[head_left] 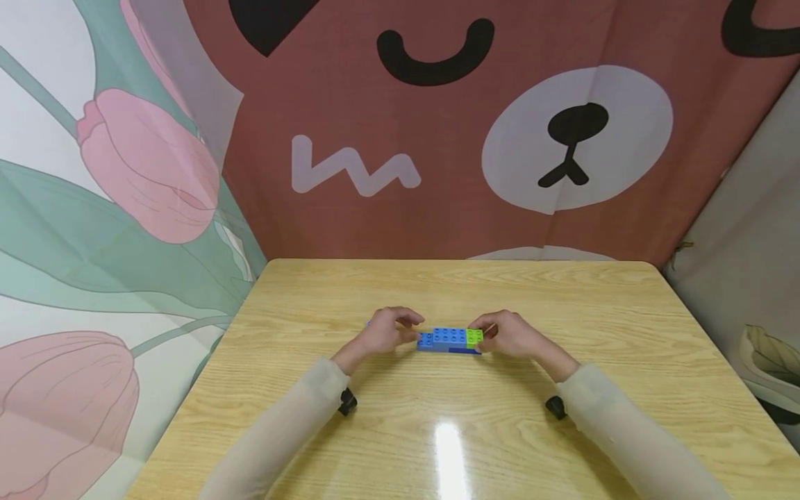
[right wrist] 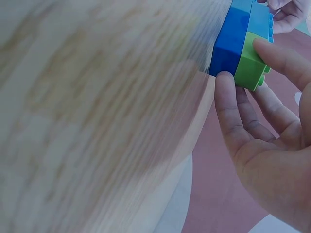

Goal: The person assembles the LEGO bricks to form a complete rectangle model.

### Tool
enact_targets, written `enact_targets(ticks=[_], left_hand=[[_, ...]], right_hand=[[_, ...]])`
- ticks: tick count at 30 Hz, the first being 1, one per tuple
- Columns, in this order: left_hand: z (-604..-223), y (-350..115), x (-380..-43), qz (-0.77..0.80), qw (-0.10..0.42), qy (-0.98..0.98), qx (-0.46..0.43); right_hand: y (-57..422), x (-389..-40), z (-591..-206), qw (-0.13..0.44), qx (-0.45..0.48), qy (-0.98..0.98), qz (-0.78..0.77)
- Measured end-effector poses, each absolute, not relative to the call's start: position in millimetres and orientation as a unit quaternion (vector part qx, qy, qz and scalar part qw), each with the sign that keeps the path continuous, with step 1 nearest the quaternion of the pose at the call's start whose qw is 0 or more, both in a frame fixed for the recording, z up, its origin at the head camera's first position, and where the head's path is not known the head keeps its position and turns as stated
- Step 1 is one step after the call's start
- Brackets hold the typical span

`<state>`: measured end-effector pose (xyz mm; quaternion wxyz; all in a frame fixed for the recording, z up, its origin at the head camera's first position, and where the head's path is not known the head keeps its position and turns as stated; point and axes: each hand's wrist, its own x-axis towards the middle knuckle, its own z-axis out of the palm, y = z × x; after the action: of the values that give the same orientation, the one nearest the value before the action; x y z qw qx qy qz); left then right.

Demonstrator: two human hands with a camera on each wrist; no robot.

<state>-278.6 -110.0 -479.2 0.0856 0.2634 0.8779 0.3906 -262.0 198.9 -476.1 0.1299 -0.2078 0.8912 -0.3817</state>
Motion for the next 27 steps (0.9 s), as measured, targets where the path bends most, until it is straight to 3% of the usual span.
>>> enact_targets(ticks=[27], left_hand=[[-473.8, -156.0, -290.6, 0.414, 0.027, 0.894, 0.168]], right_hand=[[201.5, -264.5, -479.2, 0.129, -0.222, 0.889, -0.38]])
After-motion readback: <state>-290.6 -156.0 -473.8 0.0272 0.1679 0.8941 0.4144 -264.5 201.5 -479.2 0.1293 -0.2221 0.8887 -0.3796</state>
